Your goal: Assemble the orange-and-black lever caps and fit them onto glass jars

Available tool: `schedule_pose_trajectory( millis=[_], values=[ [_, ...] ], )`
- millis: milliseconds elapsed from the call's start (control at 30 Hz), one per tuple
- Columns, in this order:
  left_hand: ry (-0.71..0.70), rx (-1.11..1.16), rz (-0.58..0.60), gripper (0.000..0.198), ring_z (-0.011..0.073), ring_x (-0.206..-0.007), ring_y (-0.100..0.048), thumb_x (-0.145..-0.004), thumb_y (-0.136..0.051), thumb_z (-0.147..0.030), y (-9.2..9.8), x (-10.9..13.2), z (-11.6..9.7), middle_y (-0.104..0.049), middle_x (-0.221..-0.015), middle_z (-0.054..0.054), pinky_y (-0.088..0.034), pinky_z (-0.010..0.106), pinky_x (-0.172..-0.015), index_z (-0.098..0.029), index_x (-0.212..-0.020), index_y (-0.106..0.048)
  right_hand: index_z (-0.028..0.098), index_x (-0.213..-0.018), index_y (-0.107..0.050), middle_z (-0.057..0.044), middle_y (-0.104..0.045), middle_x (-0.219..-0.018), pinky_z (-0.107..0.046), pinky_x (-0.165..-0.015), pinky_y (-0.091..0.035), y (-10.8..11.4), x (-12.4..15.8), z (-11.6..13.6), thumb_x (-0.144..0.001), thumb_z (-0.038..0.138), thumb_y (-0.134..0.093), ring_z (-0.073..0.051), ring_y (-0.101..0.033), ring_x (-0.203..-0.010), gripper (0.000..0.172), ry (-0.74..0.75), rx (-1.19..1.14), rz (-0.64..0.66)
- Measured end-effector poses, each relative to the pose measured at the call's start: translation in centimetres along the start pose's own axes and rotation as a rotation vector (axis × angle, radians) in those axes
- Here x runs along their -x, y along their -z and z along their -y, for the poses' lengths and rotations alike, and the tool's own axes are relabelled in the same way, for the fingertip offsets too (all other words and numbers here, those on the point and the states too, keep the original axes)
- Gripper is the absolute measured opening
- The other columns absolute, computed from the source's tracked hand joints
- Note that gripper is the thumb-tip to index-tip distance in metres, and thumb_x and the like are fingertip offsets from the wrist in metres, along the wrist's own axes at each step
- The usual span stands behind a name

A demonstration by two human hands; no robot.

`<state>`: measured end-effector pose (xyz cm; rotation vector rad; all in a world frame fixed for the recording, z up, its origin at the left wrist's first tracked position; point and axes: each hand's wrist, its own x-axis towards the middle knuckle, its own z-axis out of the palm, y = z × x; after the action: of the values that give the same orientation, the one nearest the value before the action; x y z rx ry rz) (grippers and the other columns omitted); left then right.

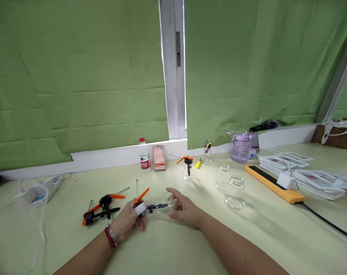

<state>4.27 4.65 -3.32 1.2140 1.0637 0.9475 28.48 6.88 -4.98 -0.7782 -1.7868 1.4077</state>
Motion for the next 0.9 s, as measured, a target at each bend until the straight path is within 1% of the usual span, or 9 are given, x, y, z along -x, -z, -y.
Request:
schedule_pose_trajectory(
  millis=[100, 200, 300, 400, 500, 600, 667, 800, 900],
  values=[
    [-0.008, -0.016, 0.018, 0.040, 0.0088, -0.033, -0.044, -0.072, -0.059, -0.053, 0.16, -0.08, 0.26, -0.052, -0.049, -0.008, -0.043, 0.027, -0.041, -0.019, -0.086, -0.042, 0.027, -0.134, -0.035, -0.006, -0.049, -0.110, -0.029, -0.072, -0.043, -0.06, 0.03, 0.33, -0.069, 0.044, -0.071, -0.017, -0.053, -0.089, 0.076, -0.038, -0.089, 0.011],
    [-0.016, -0.026, 0.033, 0.039, 0.0085, -0.033, -0.044, -0.073, -0.057, -0.054, 0.07, 0.00, 0.14, -0.052, -0.050, -0.007, -0.043, 0.026, -0.041, -0.020, -0.081, -0.041, 0.024, -0.129, -0.039, -0.004, -0.054, -0.098, -0.024, -0.060, -0.040, -0.16, -0.03, 0.43, -0.071, 0.047, -0.068, -0.015, -0.053, -0.078, 0.069, -0.071, -0.126, 0.006],
    [-0.012, -0.024, 0.034, 0.039, 0.0088, -0.033, -0.045, -0.075, -0.052, -0.058, -0.20, 0.16, -0.23, -0.052, -0.049, -0.007, -0.043, 0.026, -0.040, -0.020, -0.076, -0.041, 0.022, -0.122, -0.045, -0.002, -0.055, -0.086, -0.021, -0.049, -0.032, -0.11, -0.15, 0.25, -0.073, 0.053, -0.064, -0.010, -0.047, -0.062, 0.061, -0.073, -0.066, -0.012],
    [0.008, -0.013, 0.010, 0.043, 0.0102, -0.032, -0.045, -0.076, -0.043, -0.064, -0.36, 0.28, -0.46, -0.051, -0.046, -0.006, -0.043, 0.026, -0.039, -0.021, -0.074, -0.041, 0.020, -0.115, -0.048, -0.001, -0.054, -0.079, -0.021, -0.047, -0.028, 0.03, -0.22, -0.02, -0.077, 0.057, -0.057, -0.007, -0.040, -0.053, 0.054, -0.055, 0.007, 0.002],
    [0.019, 0.023, -0.007, 0.047, 0.0112, -0.029, -0.045, -0.078, -0.037, -0.066, -0.33, 0.33, -0.40, -0.051, -0.044, -0.005, -0.044, 0.028, -0.040, -0.020, -0.074, -0.044, 0.018, -0.115, -0.048, -0.001, -0.055, -0.076, -0.021, -0.046, -0.028, 0.02, -0.23, -0.12, -0.079, 0.058, -0.053, -0.007, -0.037, -0.051, 0.054, -0.056, 0.045, 0.019],
    [0.026, 0.054, -0.049, 0.048, 0.0113, -0.028, -0.043, -0.077, -0.036, -0.067, -0.35, 0.35, -0.33, -0.051, -0.043, -0.005, -0.042, 0.028, -0.038, -0.020, -0.073, -0.045, 0.019, -0.118, -0.048, -0.003, -0.055, -0.085, -0.023, -0.052, -0.035, -0.18, -0.19, 0.13, -0.080, 0.058, -0.052, -0.009, -0.044, -0.058, 0.056, -0.037, 0.067, 0.013],
    [0.018, 0.067, -0.084, 0.048, 0.0109, -0.027, -0.041, -0.076, -0.037, -0.067, -0.45, 0.35, -0.37, -0.050, -0.042, -0.005, -0.041, 0.026, -0.036, -0.020, -0.072, -0.045, 0.021, -0.124, -0.044, -0.005, -0.054, -0.099, -0.025, -0.059, -0.039, -0.30, -0.14, 0.39, -0.080, 0.057, -0.053, -0.010, -0.047, -0.064, 0.058, -0.014, 0.068, 0.002],
    [0.039, 0.096, -0.138, 0.047, 0.0091, -0.025, -0.036, -0.074, -0.040, -0.067, -0.64, 0.23, -0.56, -0.048, -0.039, -0.006, -0.039, 0.026, -0.035, -0.020, -0.071, -0.045, 0.030, -0.136, -0.026, -0.009, -0.042, -0.121, -0.024, -0.058, -0.040, -0.30, -0.08, 0.51, -0.077, 0.055, -0.058, -0.008, -0.045, -0.066, 0.071, -0.006, 0.008, 0.011],
    [0.060, 0.120, -0.162, 0.047, 0.0086, -0.026, -0.034, -0.073, -0.042, -0.067, -0.63, 0.14, -0.63, -0.048, -0.040, -0.006, -0.038, 0.026, -0.034, -0.020, -0.071, -0.045, 0.032, -0.133, -0.027, -0.008, -0.039, -0.124, -0.025, -0.064, -0.042, -0.18, -0.14, 0.20, -0.070, 0.045, -0.071, -0.008, -0.044, -0.071, 0.078, 0.051, -0.016, 0.039]
  ],
)
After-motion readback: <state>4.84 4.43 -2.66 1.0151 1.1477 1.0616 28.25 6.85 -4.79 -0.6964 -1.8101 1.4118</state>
